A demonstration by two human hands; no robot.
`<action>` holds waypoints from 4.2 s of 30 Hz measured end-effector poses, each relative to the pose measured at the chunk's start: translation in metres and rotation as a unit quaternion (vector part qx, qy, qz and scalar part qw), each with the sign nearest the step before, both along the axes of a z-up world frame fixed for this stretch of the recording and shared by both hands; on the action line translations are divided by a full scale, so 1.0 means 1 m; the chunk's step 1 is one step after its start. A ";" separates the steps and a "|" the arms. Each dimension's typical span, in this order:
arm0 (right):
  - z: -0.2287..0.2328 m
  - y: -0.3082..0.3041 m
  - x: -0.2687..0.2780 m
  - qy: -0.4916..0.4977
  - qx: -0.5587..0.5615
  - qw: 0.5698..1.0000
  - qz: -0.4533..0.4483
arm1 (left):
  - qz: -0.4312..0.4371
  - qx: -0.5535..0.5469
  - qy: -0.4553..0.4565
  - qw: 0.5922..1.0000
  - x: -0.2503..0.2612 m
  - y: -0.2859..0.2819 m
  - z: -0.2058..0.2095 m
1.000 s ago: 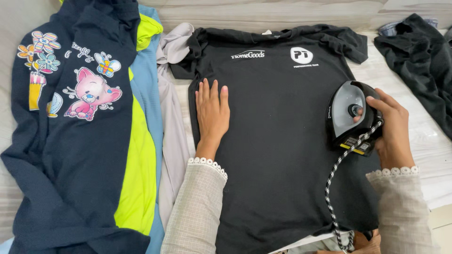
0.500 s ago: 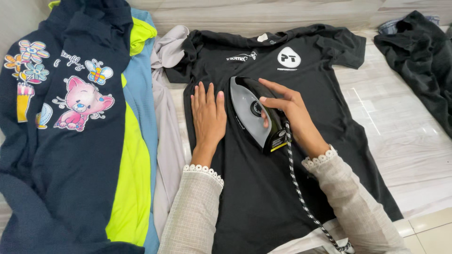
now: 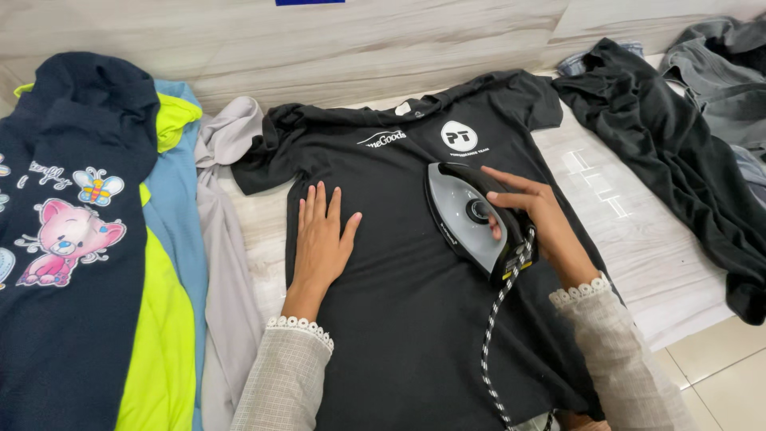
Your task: The person irons a black t-shirt, then a navy blue t-shirt, and finally a neon yellow t-shirt on a flat surface. They smooth each garment with their hands before and after ironing, then move the finished items aside.
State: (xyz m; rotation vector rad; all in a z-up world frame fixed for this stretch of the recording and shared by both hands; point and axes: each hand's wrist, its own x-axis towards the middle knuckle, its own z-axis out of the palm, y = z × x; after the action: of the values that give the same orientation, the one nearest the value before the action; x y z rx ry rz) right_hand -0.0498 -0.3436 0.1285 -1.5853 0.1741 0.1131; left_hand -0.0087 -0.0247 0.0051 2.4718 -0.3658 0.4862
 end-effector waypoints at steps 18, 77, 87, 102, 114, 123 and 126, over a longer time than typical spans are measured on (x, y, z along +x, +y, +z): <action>-0.013 -0.244 -0.043 -0.041 -0.111 0.986 -0.116 | 0.033 0.094 -0.023 0.995 -0.048 -0.001 0.004; -0.071 0.025 0.052 -0.323 -0.541 0.776 0.027 | 0.095 -0.009 0.078 0.992 0.027 -0.007 0.071; -0.066 0.032 0.041 -0.378 -0.249 0.887 -0.094 | 0.149 -0.040 -0.117 0.981 0.001 0.003 0.149; 0.031 0.073 -0.001 -0.349 0.063 0.934 0.037 | -0.289 -0.208 0.139 0.924 -0.006 -0.092 0.121; 0.013 0.000 0.014 -0.056 -0.255 0.942 0.210 | 0.089 0.029 0.018 0.995 -0.001 0.019 0.179; -0.117 0.086 0.010 0.020 -0.018 0.916 0.401 | -0.027 -0.358 0.209 0.910 0.062 0.003 0.205; -0.168 0.082 0.028 0.124 0.193 0.902 0.365 | -0.051 -0.550 0.265 0.790 0.109 -0.001 0.211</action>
State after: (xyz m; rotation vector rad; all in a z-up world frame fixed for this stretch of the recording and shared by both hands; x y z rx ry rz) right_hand -0.0223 -0.2617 -0.0391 -1.1624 -0.2463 0.8858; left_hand 0.1002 -0.0254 0.2163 1.3205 0.0480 -0.0894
